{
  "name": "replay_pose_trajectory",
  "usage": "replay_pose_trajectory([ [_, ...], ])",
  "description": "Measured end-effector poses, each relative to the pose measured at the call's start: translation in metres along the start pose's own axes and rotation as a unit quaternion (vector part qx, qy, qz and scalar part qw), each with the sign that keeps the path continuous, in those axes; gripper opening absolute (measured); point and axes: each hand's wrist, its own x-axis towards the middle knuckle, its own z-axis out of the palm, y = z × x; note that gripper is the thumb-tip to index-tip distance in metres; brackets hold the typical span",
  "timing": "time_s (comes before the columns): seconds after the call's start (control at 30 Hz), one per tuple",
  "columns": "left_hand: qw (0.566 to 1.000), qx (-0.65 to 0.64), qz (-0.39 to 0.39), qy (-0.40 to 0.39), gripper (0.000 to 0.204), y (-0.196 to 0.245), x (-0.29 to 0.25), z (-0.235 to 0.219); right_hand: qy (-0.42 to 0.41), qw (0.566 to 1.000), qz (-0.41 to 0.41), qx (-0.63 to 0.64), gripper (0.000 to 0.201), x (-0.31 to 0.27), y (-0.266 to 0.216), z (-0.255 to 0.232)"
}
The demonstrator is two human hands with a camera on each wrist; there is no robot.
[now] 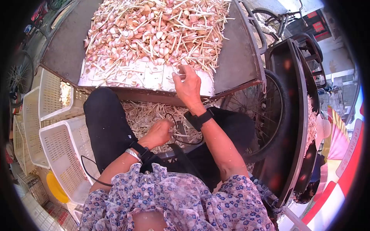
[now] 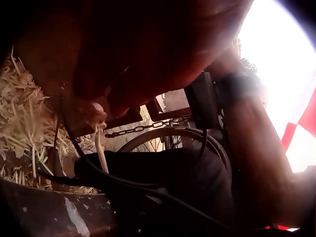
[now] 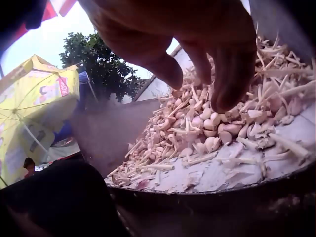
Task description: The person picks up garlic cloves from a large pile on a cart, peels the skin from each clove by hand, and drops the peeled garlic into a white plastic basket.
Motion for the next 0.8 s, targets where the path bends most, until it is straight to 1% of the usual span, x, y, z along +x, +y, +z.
replay_pose_trajectory([
  [0.03, 1.0, 0.012, 0.004, 0.006, 0.031, 0.005, 0.002, 0.001, 0.0, 0.999, -0.013, -0.048, 0.029, 0.007, 0.033, -0.002],
  [0.07, 1.0, 0.023, 0.006, 0.011, 0.033, 0.009, 0.005, 0.001, -0.028, 0.992, -0.053, -0.109, 0.029, 0.006, 0.051, -0.005],
  [0.1, 0.999, 0.002, 0.018, 0.027, 0.032, 0.01, 0.008, -0.003, -0.056, 0.98, -0.093, -0.168, 0.029, 0.005, 0.058, -0.008],
  [0.13, 0.997, -0.027, 0.021, 0.072, 0.031, 0.012, 0.012, -0.009, -0.084, 0.961, -0.134, -0.225, 0.028, 0.007, 0.065, -0.009],
  [0.17, 0.991, -0.056, 0.021, 0.117, 0.029, 0.015, 0.013, -0.017, -0.09, 0.962, -0.146, -0.211, 0.023, 0.004, 0.071, -0.008],
  [0.23, 0.972, -0.117, 0.018, 0.203, 0.025, 0.017, 0.022, -0.034, -0.162, 0.96, -0.138, -0.181, 0.018, 0.001, 0.062, -0.019],
  [0.27, 0.964, -0.145, 0.003, 0.221, 0.025, 0.018, 0.031, -0.042, -0.197, 0.957, -0.133, -0.164, 0.016, 0.001, 0.062, -0.022],
  [0.3, 0.955, -0.171, -0.014, 0.24, 0.025, 0.02, 0.041, -0.051, -0.199, 0.967, -0.083, -0.136, 0.012, 0.004, 0.067, -0.023],
  [0.33, 0.946, -0.197, -0.03, 0.257, 0.025, 0.021, 0.053, -0.059, -0.151, 0.983, -0.042, -0.1, 0.012, 0.008, 0.071, -0.022],
  [0.4, 0.95, -0.125, 0.007, 0.287, 0.023, 0.028, 0.088, -0.073, -0.048, 0.998, 0.033, -0.026, 0.012, 0.024, 0.077, -0.019],
  [0.43, 0.944, -0.049, 0.065, 0.32, 0.022, 0.023, 0.112, -0.074, -0.021, 1.0, -0.008, -0.021, 0.015, 0.033, 0.086, -0.013],
  [0.47, 0.929, 0.028, 0.122, 0.348, 0.021, 0.015, 0.136, -0.07, -0.016, 0.997, -0.048, -0.065, 0.016, 0.04, 0.093, -0.007],
  [0.53, 0.932, 0.14, 0.096, 0.319, 0.02, 0.003, 0.17, -0.06, -0.004, 0.98, -0.124, -0.153, 0.019, 0.051, 0.102, 0.005],
  [0.57, 0.944, 0.149, 0.064, 0.287, 0.022, 0.0, 0.182, -0.056, -0.036, 0.976, -0.093, -0.195, 0.022, 0.054, 0.105, 0.007],
  [0.67, 0.938, 0.214, 0.054, 0.269, 0.021, -0.002, 0.192, -0.052, -0.051, 0.984, -0.082, -0.147, 0.019, 0.055, 0.105, 0.0],
  [0.7, 0.938, 0.212, 0.068, 0.267, 0.019, -0.001, 0.188, -0.053, -0.06, 0.985, -0.07, -0.146, 0.019, 0.053, 0.103, -0.004],
  [0.77, 0.937, 0.202, 0.065, 0.276, 0.019, 0.003, 0.18, -0.052, -0.077, 0.986, -0.047, -0.142, 0.019, 0.049, 0.101, -0.011],
  [0.8, 0.937, 0.198, 0.064, 0.281, 0.019, 0.006, 0.176, -0.052, -0.072, 0.985, -0.05, -0.145, 0.019, 0.046, 0.101, -0.011],
])
